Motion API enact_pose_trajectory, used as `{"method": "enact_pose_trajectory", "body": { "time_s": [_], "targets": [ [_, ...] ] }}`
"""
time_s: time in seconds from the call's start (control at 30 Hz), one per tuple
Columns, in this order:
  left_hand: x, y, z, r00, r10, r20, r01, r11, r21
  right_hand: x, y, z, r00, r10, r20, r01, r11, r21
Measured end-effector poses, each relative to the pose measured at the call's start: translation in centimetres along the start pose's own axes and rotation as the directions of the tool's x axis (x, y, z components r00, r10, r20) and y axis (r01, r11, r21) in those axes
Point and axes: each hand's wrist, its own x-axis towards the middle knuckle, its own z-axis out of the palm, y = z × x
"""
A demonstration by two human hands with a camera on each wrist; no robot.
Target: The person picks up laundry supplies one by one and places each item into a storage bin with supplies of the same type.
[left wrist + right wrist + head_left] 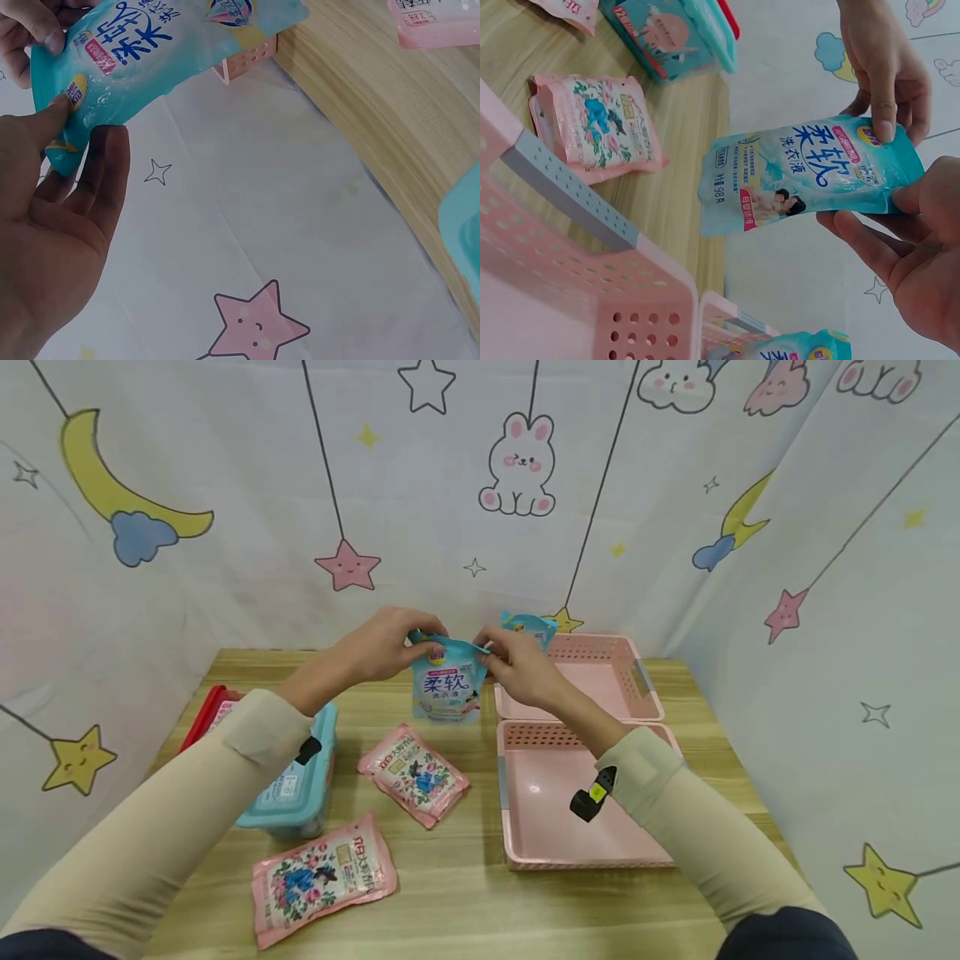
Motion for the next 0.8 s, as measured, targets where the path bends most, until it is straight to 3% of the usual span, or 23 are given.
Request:
{"method": "enact_pose_trajectory", "body": {
  "time_s": [0.2, 0.4, 0.63, 0.8],
  "targets": [
    [0.1, 0.4, 0.3, 0.992, -0.12, -0.039, 0.119, 0.992, -0.036, -0.1, 0.1, -1.4, 0.999, 0.046, 0.006, -0.047, 0.997, 0.053],
    [0.3, 0.7, 0.5, 0.961, -0.268, -0.06, 0.26, 0.958, -0.125, 0.3, 0.1, -2.6, 0.997, 0.06, -0.045, -0.057, 0.997, 0.058],
    [0.3, 0.0, 1.5, 0.96, -0.266, -0.091, 0.243, 0.949, -0.202, 0.6, 0.0, -3.4, 0.994, 0.071, -0.081, -0.062, 0.992, 0.112],
    [0.7, 0.2, 1.9, 0.934, -0.311, -0.176, 0.257, 0.927, -0.275, 0.8, 0.2, -3.8, 0.992, 0.089, -0.089, -0.074, 0.985, 0.156]
  ]
}}
